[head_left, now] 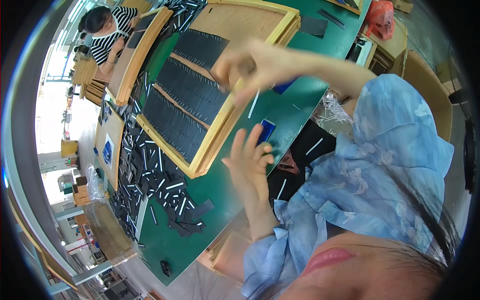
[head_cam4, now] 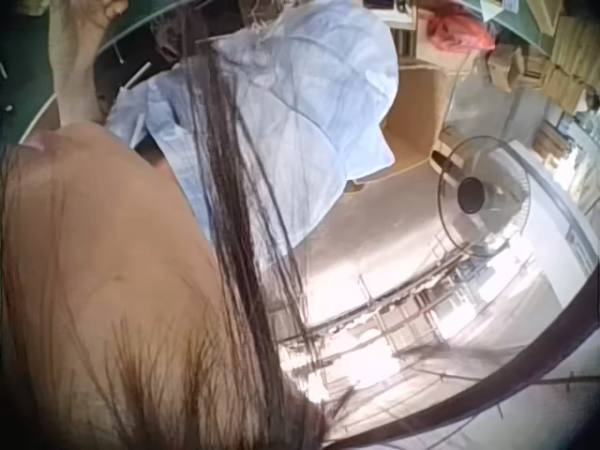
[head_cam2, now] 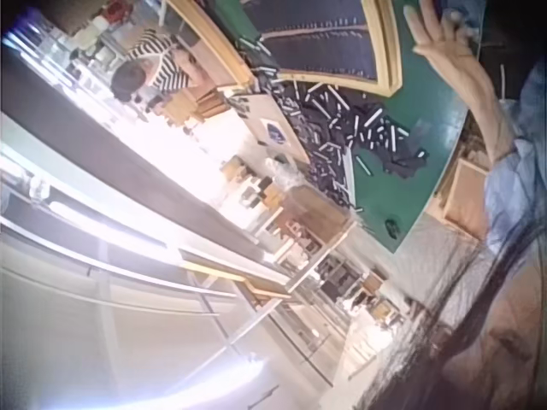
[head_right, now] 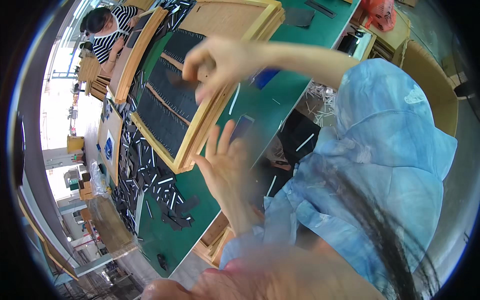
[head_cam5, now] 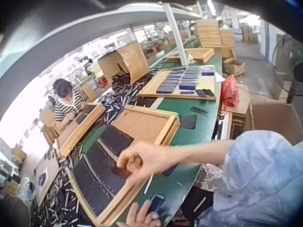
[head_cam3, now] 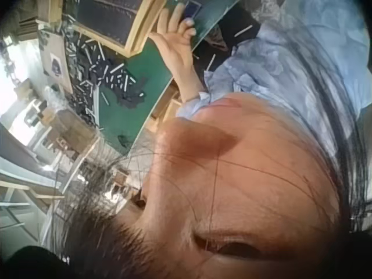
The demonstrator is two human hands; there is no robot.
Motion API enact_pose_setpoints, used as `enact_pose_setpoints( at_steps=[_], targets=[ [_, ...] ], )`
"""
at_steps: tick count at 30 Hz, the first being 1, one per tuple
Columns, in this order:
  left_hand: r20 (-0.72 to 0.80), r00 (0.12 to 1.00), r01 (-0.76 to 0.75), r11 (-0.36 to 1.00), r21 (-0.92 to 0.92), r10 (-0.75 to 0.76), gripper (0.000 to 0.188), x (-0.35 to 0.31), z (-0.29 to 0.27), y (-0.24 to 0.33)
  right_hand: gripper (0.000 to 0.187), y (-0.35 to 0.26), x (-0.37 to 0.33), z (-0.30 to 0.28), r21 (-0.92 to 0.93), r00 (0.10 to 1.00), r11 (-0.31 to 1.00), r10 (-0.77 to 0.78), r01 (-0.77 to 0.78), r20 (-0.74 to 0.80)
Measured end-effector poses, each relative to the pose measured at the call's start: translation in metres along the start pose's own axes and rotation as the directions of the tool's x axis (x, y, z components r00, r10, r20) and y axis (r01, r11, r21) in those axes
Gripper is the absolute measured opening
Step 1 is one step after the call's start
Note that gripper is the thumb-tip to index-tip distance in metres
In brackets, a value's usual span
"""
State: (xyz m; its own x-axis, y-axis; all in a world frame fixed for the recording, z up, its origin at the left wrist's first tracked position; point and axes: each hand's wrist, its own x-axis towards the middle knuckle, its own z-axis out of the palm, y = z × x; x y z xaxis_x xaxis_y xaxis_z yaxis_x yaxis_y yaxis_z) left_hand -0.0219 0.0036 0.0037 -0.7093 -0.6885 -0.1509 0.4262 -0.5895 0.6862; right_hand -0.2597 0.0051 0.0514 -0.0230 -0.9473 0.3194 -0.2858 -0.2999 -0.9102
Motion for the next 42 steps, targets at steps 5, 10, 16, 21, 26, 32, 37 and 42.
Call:
enact_pose_setpoints(
  at_steps=[5,10,16,21,26,32,37,42],
  targets=[
    [-0.112,0.951,-0.192,0.833,0.518,0.289,0.054,-0.011,-0.011,-0.010,0.037,0.072,0.061,-0.066,-0.799,0.999,0.600,-0.037,0.028,0.008],
    [-0.190,0.910,-0.190,0.777,0.600,0.369,0.046,-0.024,-0.012,-0.012,0.033,0.093,0.076,-0.073,-0.754,0.996,0.655,0.034,0.039,0.081],
    [-0.200,0.900,-0.207,0.785,0.584,0.386,0.043,-0.029,-0.013,-0.010,0.032,0.095,0.086,-0.071,-0.756,0.994,0.653,0.037,0.055,0.105],
    [-0.208,0.898,-0.195,0.774,0.603,0.388,0.039,-0.026,-0.016,-0.015,0.031,0.093,0.080,-0.076,-0.755,0.996,0.655,0.046,0.031,0.081],
    [-0.263,0.860,-0.009,0.528,0.849,0.438,0.029,-0.052,-0.032,-0.008,0.033,0.095,0.073,-0.070,-0.714,0.997,0.697,-0.075,0.062,0.013],
    [0.150,0.781,0.336,-0.611,0.717,0.606,0.058,-0.075,-0.148,0.072,0.034,0.041,0.030,-0.061,-0.649,0.976,0.755,-0.197,0.092,-0.090],
    [0.119,0.822,0.331,-0.638,0.695,0.556,0.033,-0.088,-0.148,0.092,0.028,0.028,0.023,-0.017,-0.619,0.959,0.766,-0.274,0.172,-0.072],
    [-0.258,0.712,-0.052,0.415,0.908,0.653,0.022,-0.083,-0.133,0.084,0.023,0.006,0.011,0.026,-0.410,0.882,0.784,-0.448,0.467,0.147]
  ],
)
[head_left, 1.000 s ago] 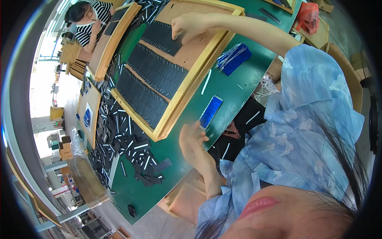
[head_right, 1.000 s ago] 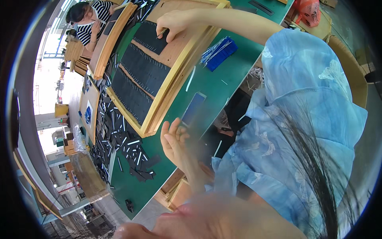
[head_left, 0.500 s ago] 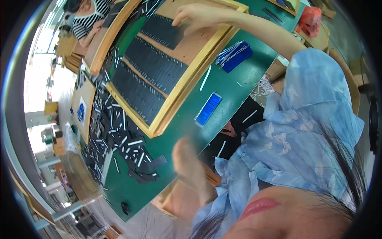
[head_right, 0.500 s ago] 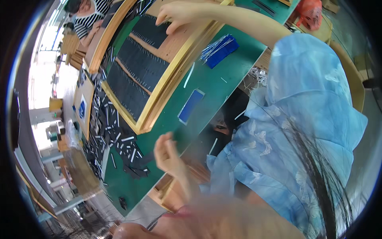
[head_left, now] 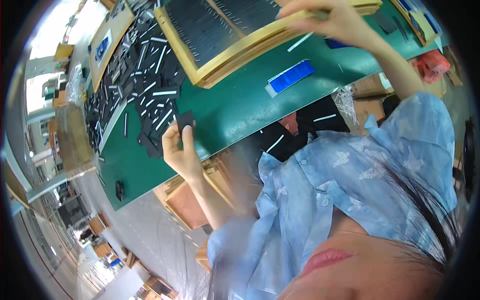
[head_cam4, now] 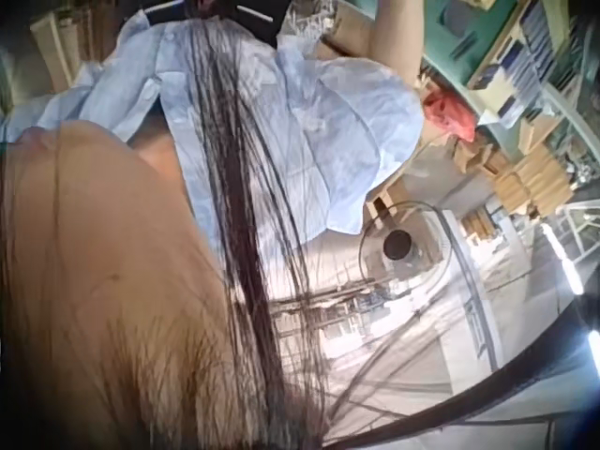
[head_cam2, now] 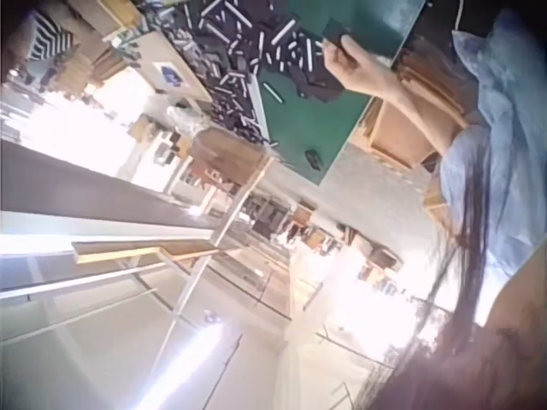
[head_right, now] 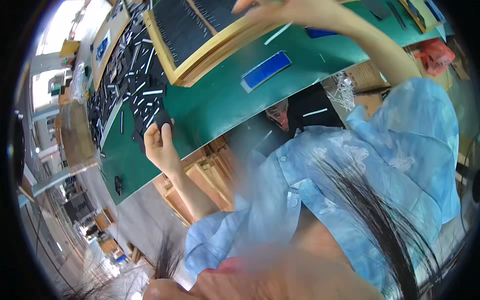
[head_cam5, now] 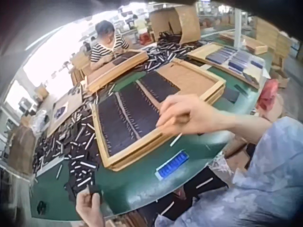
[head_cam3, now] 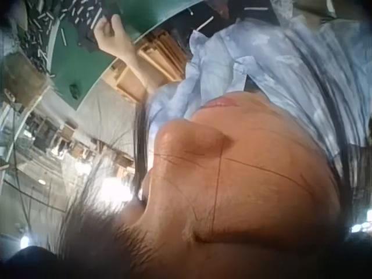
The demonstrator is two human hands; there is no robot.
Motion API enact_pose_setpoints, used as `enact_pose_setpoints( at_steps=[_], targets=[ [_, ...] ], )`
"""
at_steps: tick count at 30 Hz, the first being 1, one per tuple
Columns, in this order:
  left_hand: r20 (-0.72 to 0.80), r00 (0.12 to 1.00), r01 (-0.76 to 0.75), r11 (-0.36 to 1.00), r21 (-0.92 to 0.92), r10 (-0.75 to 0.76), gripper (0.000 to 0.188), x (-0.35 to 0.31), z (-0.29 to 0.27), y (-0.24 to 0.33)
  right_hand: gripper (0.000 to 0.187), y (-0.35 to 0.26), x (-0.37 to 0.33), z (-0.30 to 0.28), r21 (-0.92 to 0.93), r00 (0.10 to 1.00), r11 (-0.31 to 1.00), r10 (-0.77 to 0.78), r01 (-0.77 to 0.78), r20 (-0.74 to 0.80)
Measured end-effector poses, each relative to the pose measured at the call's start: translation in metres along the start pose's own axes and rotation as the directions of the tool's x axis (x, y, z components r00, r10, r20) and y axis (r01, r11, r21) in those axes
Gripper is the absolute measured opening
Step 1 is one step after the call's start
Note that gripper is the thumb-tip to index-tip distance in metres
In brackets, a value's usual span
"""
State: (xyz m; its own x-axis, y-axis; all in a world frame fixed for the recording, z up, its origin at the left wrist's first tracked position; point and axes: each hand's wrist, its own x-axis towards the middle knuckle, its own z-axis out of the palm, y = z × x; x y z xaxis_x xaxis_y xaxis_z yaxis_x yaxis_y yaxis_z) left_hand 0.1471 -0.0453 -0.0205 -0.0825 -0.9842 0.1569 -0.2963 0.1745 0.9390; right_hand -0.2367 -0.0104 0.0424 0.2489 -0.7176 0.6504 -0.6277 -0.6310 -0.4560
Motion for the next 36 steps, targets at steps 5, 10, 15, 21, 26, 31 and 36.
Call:
enact_pose_setpoints(
  at_steps=[5,10,15,21,26,31,36],
  targets=[
    [0.596,0.803,0.425,0.677,-0.601,0.026,0.034,-0.026,0.080,0.054,0.040,-0.059,0.018,0.045,0.354,0.976,0.934,-0.114,0.042,0.184],
    [0.798,0.597,0.634,0.563,-0.530,0.079,0.042,-0.031,0.078,0.053,0.035,-0.064,0.017,0.031,0.375,0.980,0.924,-0.134,0.070,0.147],
    [0.736,0.677,0.720,0.203,-0.664,0.006,0.074,-0.034,0.087,0.073,0.017,-0.056,0.000,0.019,0.288,0.963,0.941,0.102,-0.175,0.249],
    [0.253,0.964,0.203,0.831,-0.517,-0.078,0.029,-0.048,0.099,0.086,0.020,-0.062,-0.010,0.017,-0.016,0.987,0.989,0.151,-0.150,0.061],
    [0.309,0.948,0.236,0.832,-0.502,-0.082,0.026,-0.051,0.106,0.096,0.021,-0.062,0.000,0.015,0.081,0.969,0.982,0.153,-0.172,0.195],
    [0.280,0.951,0.253,0.858,-0.447,-0.134,0.031,-0.047,0.108,0.098,0.026,-0.055,-0.007,0.014,0.163,0.928,0.964,0.144,-0.209,0.343],
    [0.310,0.942,0.273,0.823,-0.499,-0.125,0.033,-0.049,0.110,0.101,0.027,-0.057,0.003,0.038,-0.342,0.940,0.879,-0.337,0.332,0.048]
  ],
)
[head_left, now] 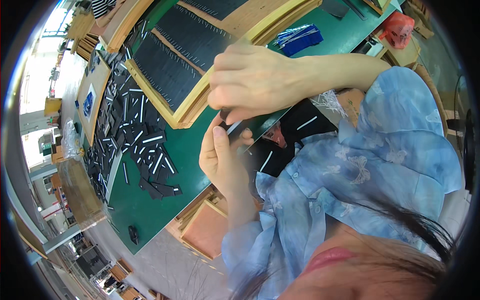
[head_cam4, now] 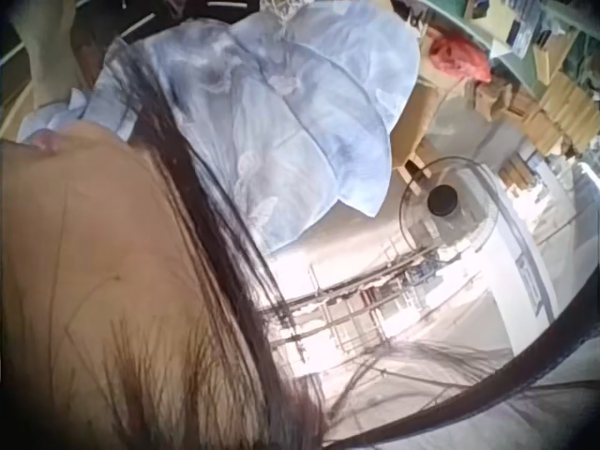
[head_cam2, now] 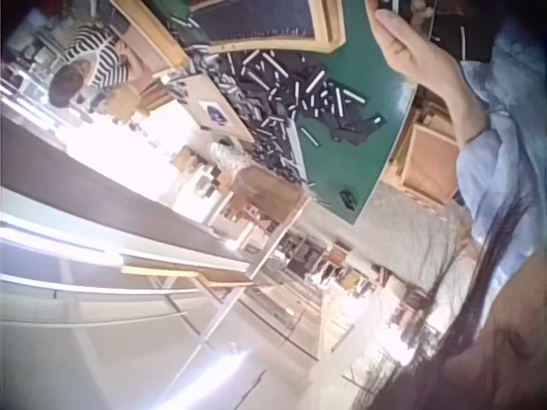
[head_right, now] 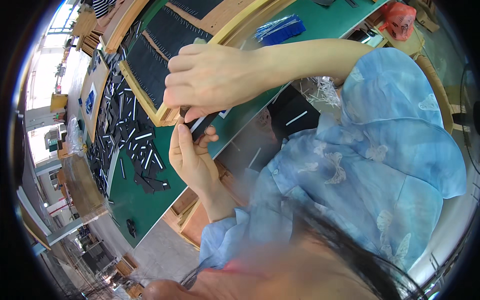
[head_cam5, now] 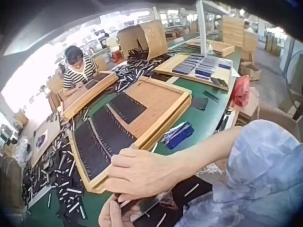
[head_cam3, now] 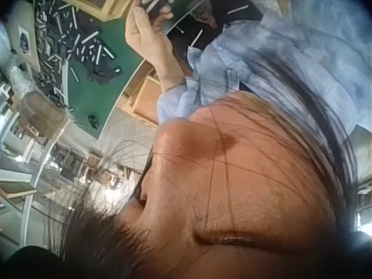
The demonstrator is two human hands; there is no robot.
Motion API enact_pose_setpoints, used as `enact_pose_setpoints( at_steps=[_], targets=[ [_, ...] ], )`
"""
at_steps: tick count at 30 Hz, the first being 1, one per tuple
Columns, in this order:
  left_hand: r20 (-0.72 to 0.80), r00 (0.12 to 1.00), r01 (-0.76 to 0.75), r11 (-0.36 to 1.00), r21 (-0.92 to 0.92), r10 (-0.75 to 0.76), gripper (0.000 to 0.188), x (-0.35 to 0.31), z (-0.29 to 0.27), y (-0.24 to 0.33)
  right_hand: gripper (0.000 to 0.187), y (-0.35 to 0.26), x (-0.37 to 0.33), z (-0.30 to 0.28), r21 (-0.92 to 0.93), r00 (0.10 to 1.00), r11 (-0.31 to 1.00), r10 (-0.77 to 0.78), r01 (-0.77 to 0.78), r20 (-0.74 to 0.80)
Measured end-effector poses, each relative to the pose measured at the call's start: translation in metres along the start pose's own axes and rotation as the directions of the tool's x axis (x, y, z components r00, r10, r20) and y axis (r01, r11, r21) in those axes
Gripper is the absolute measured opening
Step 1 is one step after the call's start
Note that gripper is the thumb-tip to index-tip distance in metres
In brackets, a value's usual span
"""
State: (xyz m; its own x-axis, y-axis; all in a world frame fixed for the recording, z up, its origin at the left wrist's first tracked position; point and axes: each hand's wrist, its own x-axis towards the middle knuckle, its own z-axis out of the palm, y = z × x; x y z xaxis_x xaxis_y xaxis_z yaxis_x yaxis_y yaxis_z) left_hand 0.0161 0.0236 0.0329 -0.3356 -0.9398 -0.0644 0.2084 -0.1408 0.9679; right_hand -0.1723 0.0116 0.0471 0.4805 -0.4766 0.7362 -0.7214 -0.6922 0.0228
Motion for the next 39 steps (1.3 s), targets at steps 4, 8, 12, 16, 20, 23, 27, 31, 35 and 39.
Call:
enact_pose_setpoints(
  at_steps=[4,8,12,16,20,23,27,31,35,39],
  targets=[
    [-0.137,0.990,0.012,0.999,-0.040,-0.017,0.030,0.009,-0.009,-0.001,0.029,-0.007,-0.011,0.000,0.030,0.989,0.988,-0.150,0.150,0.004],
    [-0.185,0.974,-0.139,0.990,-0.028,0.132,0.033,0.018,-0.041,-0.004,0.022,-0.023,-0.053,-0.007,0.261,0.951,0.960,-0.173,0.103,0.258],
    [-0.260,0.947,-0.181,0.982,0.048,0.187,0.035,0.014,-0.040,-0.012,0.018,-0.013,-0.084,-0.003,0.436,0.892,0.888,-0.072,-0.146,0.446],
    [-0.313,0.920,-0.220,0.971,0.089,0.237,0.032,0.014,-0.046,-0.022,0.014,0.021,-0.092,-0.005,0.363,0.838,0.779,0.357,-0.511,0.413],
    [-0.300,0.935,-0.188,0.981,0.038,0.191,0.040,0.014,-0.048,-0.023,0.024,0.034,-0.098,0.002,0.256,0.794,0.780,0.446,-0.571,0.412],
    [-0.305,0.938,-0.169,0.985,0.019,0.167,0.044,0.013,-0.050,-0.025,0.027,0.035,-0.101,0.004,0.229,0.787,0.800,0.415,-0.555,0.457],
    [-0.313,0.938,-0.151,0.988,0.016,0.148,0.047,0.012,-0.051,-0.026,0.030,0.031,-0.101,0.002,0.237,0.817,0.818,0.404,-0.524,0.412],
    [-0.299,0.944,-0.139,0.990,0.023,0.140,0.047,0.007,-0.054,-0.029,0.030,0.027,-0.094,-0.002,0.180,0.913,0.924,0.274,-0.337,0.301],
    [-0.278,0.954,-0.108,0.994,0.033,0.113,0.052,0.012,-0.049,-0.034,0.030,0.020,-0.079,-0.024,0.096,0.980,0.992,0.062,-0.081,0.190],
    [-0.186,0.982,0.006,0.999,-0.052,-0.016,0.060,0.014,-0.022,-0.038,0.031,0.014,-0.069,-0.019,0.215,0.999,0.976,0.027,-0.032,0.025]
  ],
)
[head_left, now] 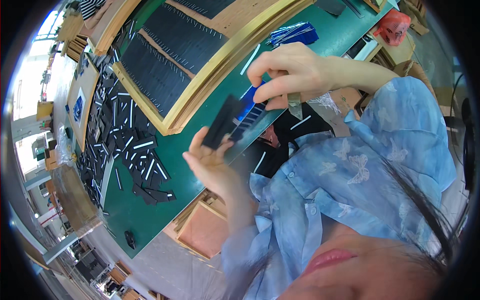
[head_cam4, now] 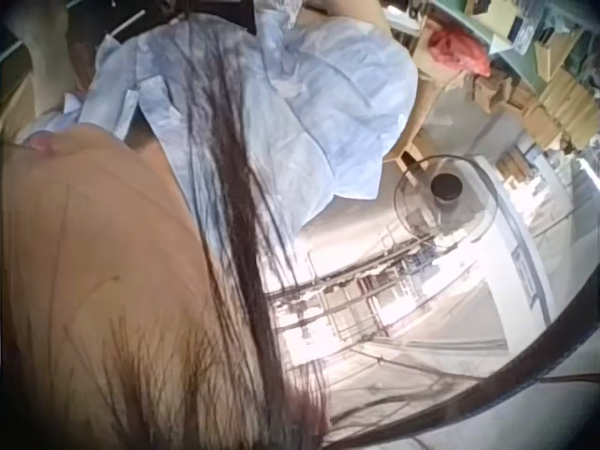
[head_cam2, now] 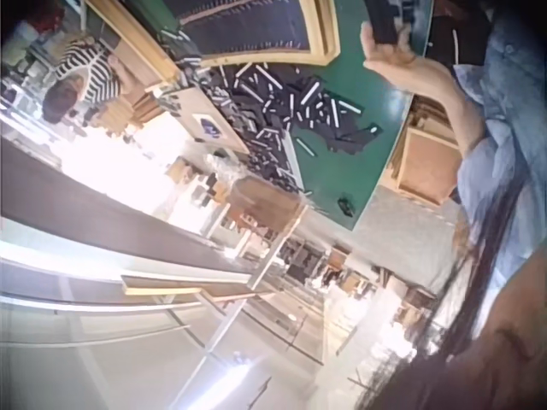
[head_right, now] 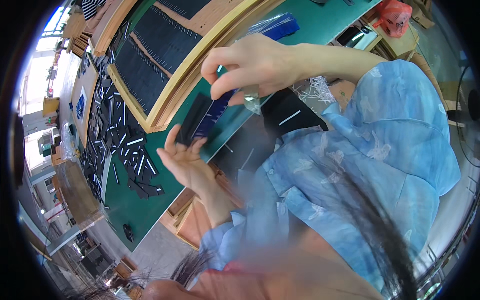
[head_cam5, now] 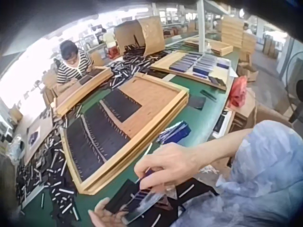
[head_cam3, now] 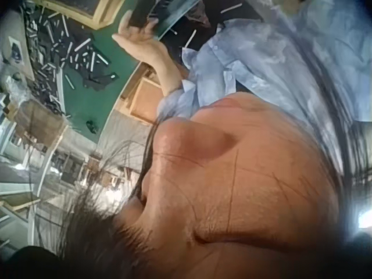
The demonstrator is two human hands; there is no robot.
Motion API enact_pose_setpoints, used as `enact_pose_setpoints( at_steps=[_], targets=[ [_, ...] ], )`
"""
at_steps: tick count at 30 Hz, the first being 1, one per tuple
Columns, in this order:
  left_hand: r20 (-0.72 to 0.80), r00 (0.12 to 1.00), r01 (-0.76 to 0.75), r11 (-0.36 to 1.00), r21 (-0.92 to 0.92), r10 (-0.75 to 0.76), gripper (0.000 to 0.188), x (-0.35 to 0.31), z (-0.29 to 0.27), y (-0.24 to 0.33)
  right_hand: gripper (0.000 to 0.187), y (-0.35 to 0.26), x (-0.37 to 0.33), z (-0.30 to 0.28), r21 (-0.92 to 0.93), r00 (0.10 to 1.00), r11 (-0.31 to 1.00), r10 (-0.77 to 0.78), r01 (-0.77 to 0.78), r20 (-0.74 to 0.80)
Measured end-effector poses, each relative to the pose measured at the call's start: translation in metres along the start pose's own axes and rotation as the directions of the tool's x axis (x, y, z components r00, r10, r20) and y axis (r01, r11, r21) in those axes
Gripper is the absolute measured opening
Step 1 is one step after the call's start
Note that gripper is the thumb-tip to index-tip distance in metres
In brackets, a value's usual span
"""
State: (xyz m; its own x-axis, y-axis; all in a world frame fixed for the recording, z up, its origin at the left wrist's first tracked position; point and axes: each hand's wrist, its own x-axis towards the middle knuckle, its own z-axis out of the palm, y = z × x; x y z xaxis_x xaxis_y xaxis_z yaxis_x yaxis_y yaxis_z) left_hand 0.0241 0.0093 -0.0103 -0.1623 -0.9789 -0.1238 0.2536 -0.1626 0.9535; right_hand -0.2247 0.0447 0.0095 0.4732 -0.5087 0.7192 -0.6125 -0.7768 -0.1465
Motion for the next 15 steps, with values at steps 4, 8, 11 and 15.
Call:
enact_pose_setpoints(
  at_steps=[4,8,11,15],
  targets=[
    [0.101,0.994,0.041,0.999,-0.017,-0.039,0.066,-0.0064,0.0148,0.0060,0.036,-0.0098,0.0057,-0.0008,0.188,0.970,0.951,0.240,-0.244,0.045],
    [0.137,0.990,0.038,0.998,-0.046,-0.032,0.069,-0.0083,0.0158,0.0048,0.037,-0.0112,0.0050,-0.0037,0.223,0.924,0.897,0.366,-0.382,0.109],
    [0.125,0.992,0.038,0.999,-0.031,-0.034,0.069,-0.0103,0.0157,0.0068,0.038,-0.0075,0.0049,-0.0003,0.236,0.955,0.925,0.292,-0.298,0.060],
    [0.125,0.991,0.058,0.998,-0.022,-0.055,0.070,-0.0105,0.0155,0.0073,0.036,-0.0133,0.0075,-0.0042,0.212,0.917,0.893,0.378,-0.398,0.128]
  ],
)
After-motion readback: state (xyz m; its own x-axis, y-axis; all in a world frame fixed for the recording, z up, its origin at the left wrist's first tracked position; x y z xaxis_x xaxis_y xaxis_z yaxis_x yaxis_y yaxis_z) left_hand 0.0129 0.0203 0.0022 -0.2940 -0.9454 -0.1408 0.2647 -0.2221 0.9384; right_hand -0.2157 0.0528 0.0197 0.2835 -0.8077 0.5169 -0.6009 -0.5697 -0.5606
